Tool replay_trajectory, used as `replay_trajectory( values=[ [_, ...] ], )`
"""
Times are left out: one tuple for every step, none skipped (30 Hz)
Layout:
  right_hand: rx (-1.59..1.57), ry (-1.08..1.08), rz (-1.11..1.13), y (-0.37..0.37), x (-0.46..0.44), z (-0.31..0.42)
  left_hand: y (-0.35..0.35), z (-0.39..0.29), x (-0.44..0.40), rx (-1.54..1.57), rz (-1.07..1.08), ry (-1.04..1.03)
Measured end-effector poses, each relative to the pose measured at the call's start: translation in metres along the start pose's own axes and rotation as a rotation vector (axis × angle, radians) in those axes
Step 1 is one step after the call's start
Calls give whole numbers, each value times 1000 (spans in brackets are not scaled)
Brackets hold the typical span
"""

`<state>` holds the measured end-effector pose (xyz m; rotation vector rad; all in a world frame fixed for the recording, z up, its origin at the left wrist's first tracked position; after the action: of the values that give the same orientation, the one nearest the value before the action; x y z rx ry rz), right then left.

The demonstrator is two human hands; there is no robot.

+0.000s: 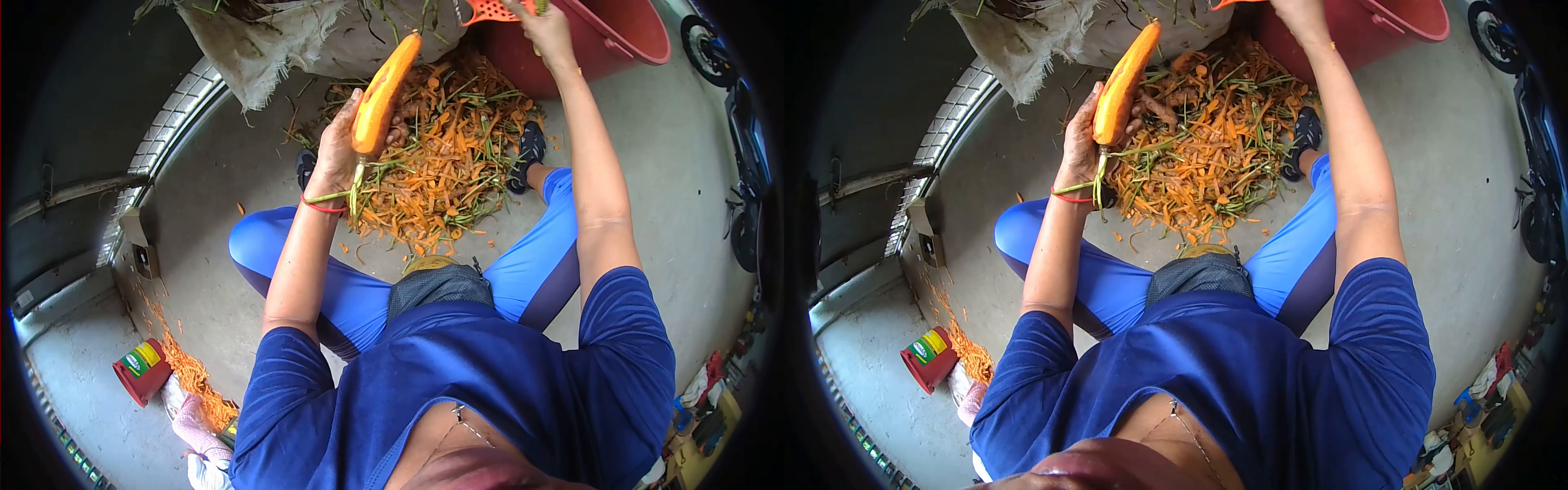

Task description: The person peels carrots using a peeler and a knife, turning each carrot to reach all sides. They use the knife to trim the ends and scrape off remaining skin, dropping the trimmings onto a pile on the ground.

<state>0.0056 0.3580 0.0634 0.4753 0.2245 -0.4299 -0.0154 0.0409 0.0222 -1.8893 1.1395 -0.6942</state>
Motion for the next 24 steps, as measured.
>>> replay_trajectory(
  values=[
    [-111, -185, 21, 1, 6, 20, 0, -2, -1, -18, -15, -13],
    [-218, -371, 46, -3, 14, 32, 1, -2, -2, -30, -31, -28],
    [-396, -305, 109, -20, 17, 40, 3, -1, -2, -40, -52, -48],
    [-383, -264, 199, -41, 26, 35, 5, -2, -3, -14, -42, -58],
    [-372, -226, 286, -61, 34, 41, 11, -3, -3, -7, -58, -78],
    [-378, -236, 401, -77, 44, 48, 18, -5, -5, 1, -71, -97],
    [-384, -247, 514, -92, 57, 67, 22, -5, -4, 9, -84, -113],
    [-407, -207, 520, -102, 65, 77, 5, -6, 0, -18, -115, -79],
    [-428, -163, 525, -109, 70, 82, 1, -6, 0, -34, -119, -75],
    [-394, -183, 555, -116, 71, 74, -2, -6, -1, -53, -121, -71],
    [-378, -179, 562, -120, 72, 69, -2, -6, -2, -70, -121, -65],
    [-363, -177, 569, -122, 73, 64, 1, -5, 0, -45, -147, -32],
    [-347, -174, 576, -123, 73, 63, 4, -4, -1, -53, -165, -33],
    [-359, -221, 579, -120, 72, 61, 8, -3, -3, -62, -184, -34],
    [-371, -176, 565, -118, 72, 61, 12, -2, -2, -69, -205, -33],
    [-380, -129, 550, -116, 68, 58, 15, 1, -2, -39, -204, -36],
    [-388, -81, 532, -113, 63, 55, 17, 4, -3, -10, -200, -39],
    [-371, -3, 492, -114, 59, 44, 19, 6, -4, 20, -198, -41],
    [-318, -207, 550, -101, 56, 46, 19, 7, -5, 48, -197, -42],
    [-277, -189, 465, -82, 48, 45, 4, 3, -7, 184, 41, -49],
    [-235, -172, 380, -63, 38, 41, 5, 0, -6, 130, -68, -23],
    [-200, -260, 287, -43, 27, 40, 2, 1, -6, 87, -85, -28],
    [-166, -346, 197, -26, 17, 35, 0, 1, -5, 44, -105, -36],
    [14, -37, 93, -7, 1, 6, 2, 2, -5, 36, -119, -31]
  ],
)
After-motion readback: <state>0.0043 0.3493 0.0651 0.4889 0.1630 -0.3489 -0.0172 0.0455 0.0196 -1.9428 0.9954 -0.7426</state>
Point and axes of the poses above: each hand's wrist, its own x-axis away from the middle knuckle, its own y-axis out of the back of the hand, z = x × y, the point moved 4 cm from there along -x, towards the middle knuckle, and after that the axes turned 15 degrees about z, right-handed, at the moved point
